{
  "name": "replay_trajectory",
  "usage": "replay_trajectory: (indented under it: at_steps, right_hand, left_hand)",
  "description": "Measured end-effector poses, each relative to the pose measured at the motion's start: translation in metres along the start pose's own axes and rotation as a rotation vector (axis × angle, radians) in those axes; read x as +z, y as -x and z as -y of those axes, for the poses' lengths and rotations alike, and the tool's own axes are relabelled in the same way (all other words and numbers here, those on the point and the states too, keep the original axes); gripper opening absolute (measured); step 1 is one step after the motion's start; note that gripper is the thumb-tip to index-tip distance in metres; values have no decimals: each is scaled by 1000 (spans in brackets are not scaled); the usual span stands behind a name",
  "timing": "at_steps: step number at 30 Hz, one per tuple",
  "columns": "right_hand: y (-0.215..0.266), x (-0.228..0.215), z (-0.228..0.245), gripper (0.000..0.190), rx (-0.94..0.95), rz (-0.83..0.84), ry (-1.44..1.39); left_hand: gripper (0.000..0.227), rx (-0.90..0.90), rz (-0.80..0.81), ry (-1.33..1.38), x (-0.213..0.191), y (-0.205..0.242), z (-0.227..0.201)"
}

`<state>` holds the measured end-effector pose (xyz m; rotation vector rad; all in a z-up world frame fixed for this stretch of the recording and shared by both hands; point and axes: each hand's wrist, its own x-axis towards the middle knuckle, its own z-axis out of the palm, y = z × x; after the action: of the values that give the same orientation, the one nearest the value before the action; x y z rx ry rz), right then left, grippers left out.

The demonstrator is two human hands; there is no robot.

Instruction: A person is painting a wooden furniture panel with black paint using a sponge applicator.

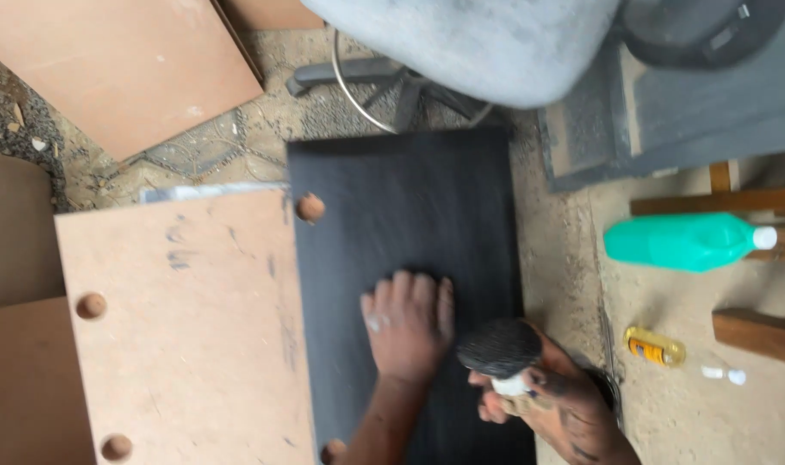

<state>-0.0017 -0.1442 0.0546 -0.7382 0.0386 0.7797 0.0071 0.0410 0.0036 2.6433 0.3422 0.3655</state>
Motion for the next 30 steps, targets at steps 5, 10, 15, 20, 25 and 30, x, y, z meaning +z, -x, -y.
replay_trajectory:
  at_steps: [5,10,15,20,25,30]
  right_hand:
    - [129,-96,-27,59,-22,-120,-133]
    - [225,-188,-65,58,64,-286,-53]
    - [302,-279,-76,39,227,-657,15]
    - [301,-338,-84,36,332,-787,654]
    - [231,-339,-94,43,397,-907,1034]
    - [189,-374,-121,40,208,-964,1189]
  left_hand:
    - [27,19,-112,95,4,23,-10]
    - [30,-326,-142,528,22,164,-89]
    - [20,-169,141,675,94,334,-191]
    - [21,-354,297,820,187,398,-207]
    - [15,-850,389,891,275,425,-140]
    - [20,-1056,425,889,312,388,-125]
